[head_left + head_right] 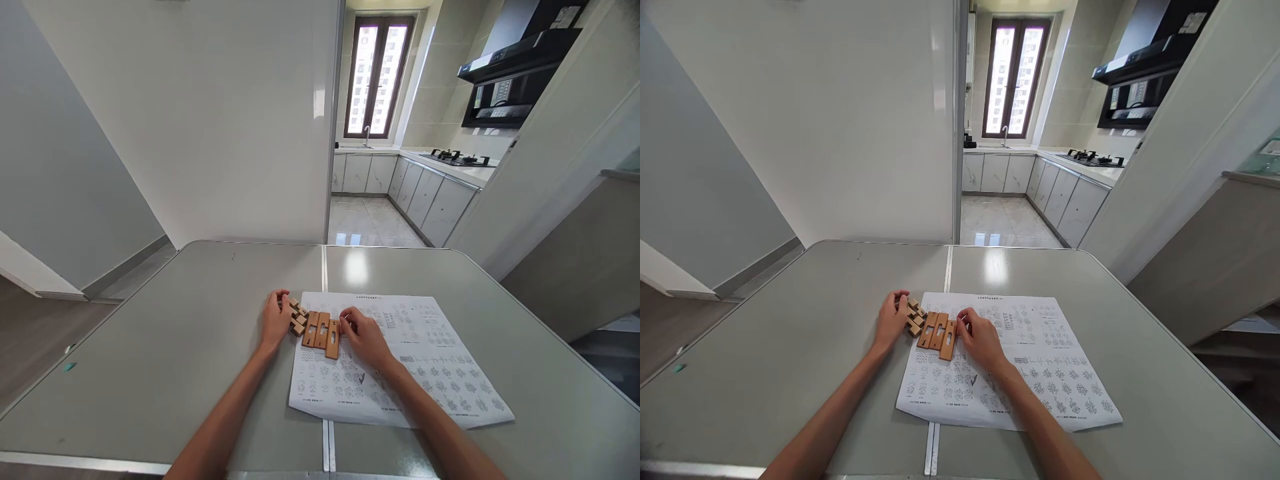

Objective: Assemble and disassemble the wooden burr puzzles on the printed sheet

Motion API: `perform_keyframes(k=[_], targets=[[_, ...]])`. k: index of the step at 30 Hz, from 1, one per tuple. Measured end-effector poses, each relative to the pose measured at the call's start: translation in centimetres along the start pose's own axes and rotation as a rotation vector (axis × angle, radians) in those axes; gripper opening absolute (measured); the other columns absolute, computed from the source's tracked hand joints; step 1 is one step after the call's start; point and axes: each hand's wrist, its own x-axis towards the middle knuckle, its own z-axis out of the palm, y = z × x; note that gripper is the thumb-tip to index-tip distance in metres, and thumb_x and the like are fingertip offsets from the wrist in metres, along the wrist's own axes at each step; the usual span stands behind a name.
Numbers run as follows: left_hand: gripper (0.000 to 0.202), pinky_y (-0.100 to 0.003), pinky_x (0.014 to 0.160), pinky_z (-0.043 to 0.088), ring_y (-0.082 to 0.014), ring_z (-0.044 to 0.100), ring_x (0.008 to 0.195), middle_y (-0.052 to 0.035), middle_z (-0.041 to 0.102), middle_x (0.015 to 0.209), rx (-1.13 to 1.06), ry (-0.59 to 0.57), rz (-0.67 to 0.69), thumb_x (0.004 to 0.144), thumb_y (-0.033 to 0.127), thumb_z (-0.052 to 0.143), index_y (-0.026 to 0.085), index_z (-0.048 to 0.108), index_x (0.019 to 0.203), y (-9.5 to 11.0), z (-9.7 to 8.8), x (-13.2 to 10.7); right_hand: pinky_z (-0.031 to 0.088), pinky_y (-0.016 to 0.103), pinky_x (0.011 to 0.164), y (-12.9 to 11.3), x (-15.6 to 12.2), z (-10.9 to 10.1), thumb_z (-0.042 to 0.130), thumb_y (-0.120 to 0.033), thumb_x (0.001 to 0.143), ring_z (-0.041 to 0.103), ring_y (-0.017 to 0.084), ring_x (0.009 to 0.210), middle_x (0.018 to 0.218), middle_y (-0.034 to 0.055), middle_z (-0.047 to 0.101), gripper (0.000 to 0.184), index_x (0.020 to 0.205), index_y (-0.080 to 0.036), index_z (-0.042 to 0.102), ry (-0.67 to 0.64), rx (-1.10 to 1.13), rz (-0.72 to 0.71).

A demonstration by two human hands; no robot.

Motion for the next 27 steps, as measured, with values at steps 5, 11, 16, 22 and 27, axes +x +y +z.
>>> perform_keyframes(k=[5, 11, 16, 22, 27], targets=[[0.020, -0.040, 0.089, 0.053, -0.0241, 0.069, 0.100, -0.0089, 0.073, 0.108, -0.038, 0.008, -0.022, 0.096, 0.031, 0.047, 0.023, 0.065, 0.101, 0.1, 0.1, -0.1, 0.041, 0.029, 0.063, 0.1, 0.0, 0.1, 0.048, -0.032, 0.098, 0.061, 0.018, 0.061, 0.079, -0.0011, 0.074, 0.011, 0.096, -0.026, 0.057, 0.008, 0.011, -0.004], [0.022, -0.036, 0.084, 0.054, -0.0235, 0.070, 0.098, -0.0087, 0.074, 0.108, -0.091, 0.046, -0.065, 0.092, 0.036, 0.050, 0.022, 0.066, 0.100, 0.0, -0.4, 0.9, 0.041, 0.030, 0.060, -0.3, -0.1, -0.4, 0.049, -0.031, 0.095, 0.058, 0.018, 0.062, 0.081, 0.0008, 0.071, 0.011, 0.093, -0.024, 0.058, -0.003, 0.028, 0.014], [0.024, -0.036, 0.084, 0.054, -0.0239, 0.070, 0.093, -0.0082, 0.074, 0.097, -0.106, 0.075, -0.090, 0.090, 0.037, 0.050, 0.021, 0.066, 0.099, -0.2, -0.8, 1.7, 0.038, 0.029, 0.059, -0.5, -0.1, -0.6, 0.048, -0.028, 0.094, 0.051, 0.016, 0.058, 0.070, -0.0031, 0.060, 0.009, 0.088, -0.024, 0.053, 0.022, 0.030, 0.021], [0.024, -0.034, 0.080, 0.052, -0.0230, 0.070, 0.089, -0.0062, 0.074, 0.092, -0.096, 0.017, -0.064, 0.089, 0.039, 0.053, 0.022, 0.068, 0.097, -0.1, -0.5, 1.7, 0.034, 0.028, 0.059, 0.0, 0.1, -0.6, 0.045, -0.024, 0.089, 0.045, 0.016, 0.057, 0.065, -0.0049, 0.052, 0.008, 0.082, -0.024, 0.049, 0.065, 0.064, 0.052], [0.025, -0.032, 0.079, 0.052, -0.0216, 0.069, 0.086, -0.0049, 0.073, 0.089, -0.104, -0.046, -0.041, 0.088, 0.039, 0.054, 0.022, 0.068, 0.097, -0.6, -0.7, 2.2, 0.035, 0.028, 0.060, 0.2, 0.1, -0.6, 0.039, -0.024, 0.091, 0.046, 0.016, 0.059, 0.065, -0.0032, 0.052, 0.018, 0.076, -0.024, 0.047, 0.061, 0.067, 0.027]])
